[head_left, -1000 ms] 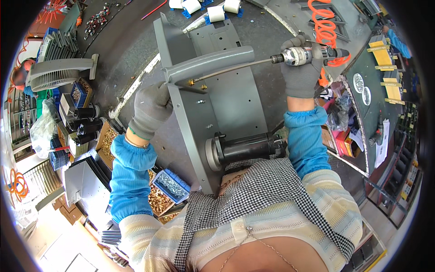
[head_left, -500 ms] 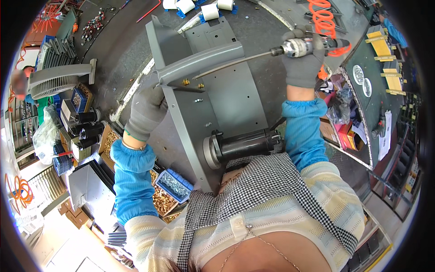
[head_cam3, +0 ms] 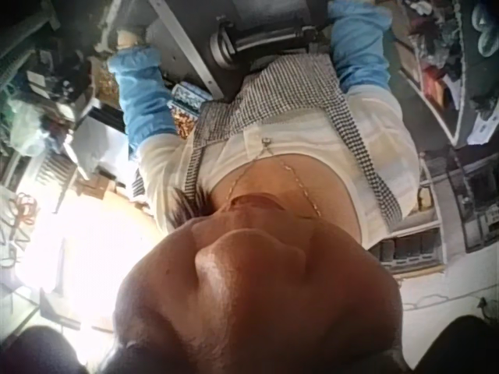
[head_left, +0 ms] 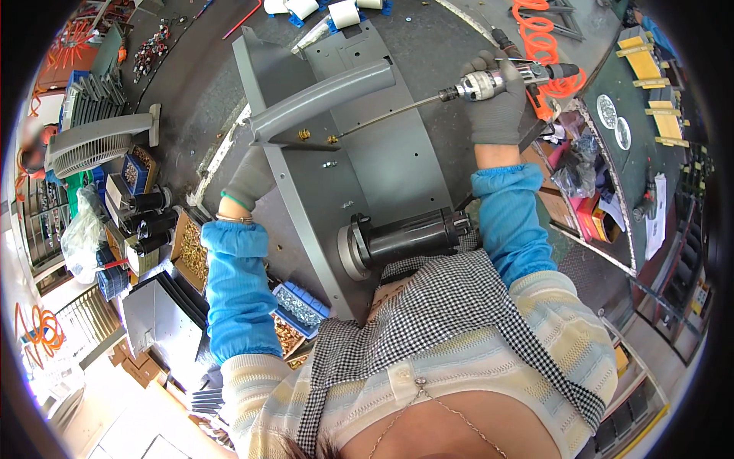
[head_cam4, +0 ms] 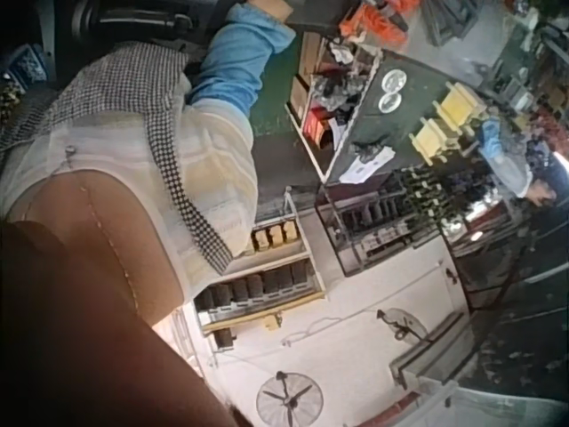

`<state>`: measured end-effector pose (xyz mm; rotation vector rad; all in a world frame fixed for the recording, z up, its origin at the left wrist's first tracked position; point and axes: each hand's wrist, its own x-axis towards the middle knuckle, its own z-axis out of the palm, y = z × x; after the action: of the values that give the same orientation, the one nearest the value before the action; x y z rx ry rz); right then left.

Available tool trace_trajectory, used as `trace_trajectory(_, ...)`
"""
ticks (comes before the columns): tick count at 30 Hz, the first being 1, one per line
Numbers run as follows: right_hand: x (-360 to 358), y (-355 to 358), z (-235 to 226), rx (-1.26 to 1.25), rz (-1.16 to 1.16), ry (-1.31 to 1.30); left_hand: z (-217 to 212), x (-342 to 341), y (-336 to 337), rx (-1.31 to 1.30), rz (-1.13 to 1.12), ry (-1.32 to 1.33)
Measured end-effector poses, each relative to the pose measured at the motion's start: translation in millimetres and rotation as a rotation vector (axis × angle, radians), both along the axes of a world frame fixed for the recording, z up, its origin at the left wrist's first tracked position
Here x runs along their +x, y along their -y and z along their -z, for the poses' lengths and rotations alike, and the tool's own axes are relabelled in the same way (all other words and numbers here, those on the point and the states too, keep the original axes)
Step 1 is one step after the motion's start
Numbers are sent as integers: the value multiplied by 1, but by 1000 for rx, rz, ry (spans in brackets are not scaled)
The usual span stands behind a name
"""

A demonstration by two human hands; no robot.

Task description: Assembling a metal housing unit using an air-powered screwdriver and screws.

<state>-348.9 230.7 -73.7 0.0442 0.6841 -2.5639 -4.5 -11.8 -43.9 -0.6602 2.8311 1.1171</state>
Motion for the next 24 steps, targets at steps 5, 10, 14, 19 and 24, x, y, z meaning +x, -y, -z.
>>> trace_trajectory(5,3,6,11,52,10,5,20,-9,-2,102,16,-61)
trace_trajectory(10,3,5,21,98,24,68,35,-13,1,196,17,-121)
trace_trajectory(14,-4,6,28,-59,-70,87,47,-12,24,264,-1,-181)
trace_trajectory(19,-19,12,47,37,-162,51,68,-6,25,329,-142,-345)
trace_trajectory(24,-26,-6,47,-44,-397,-112,42,-28,3,304,-31,-48)
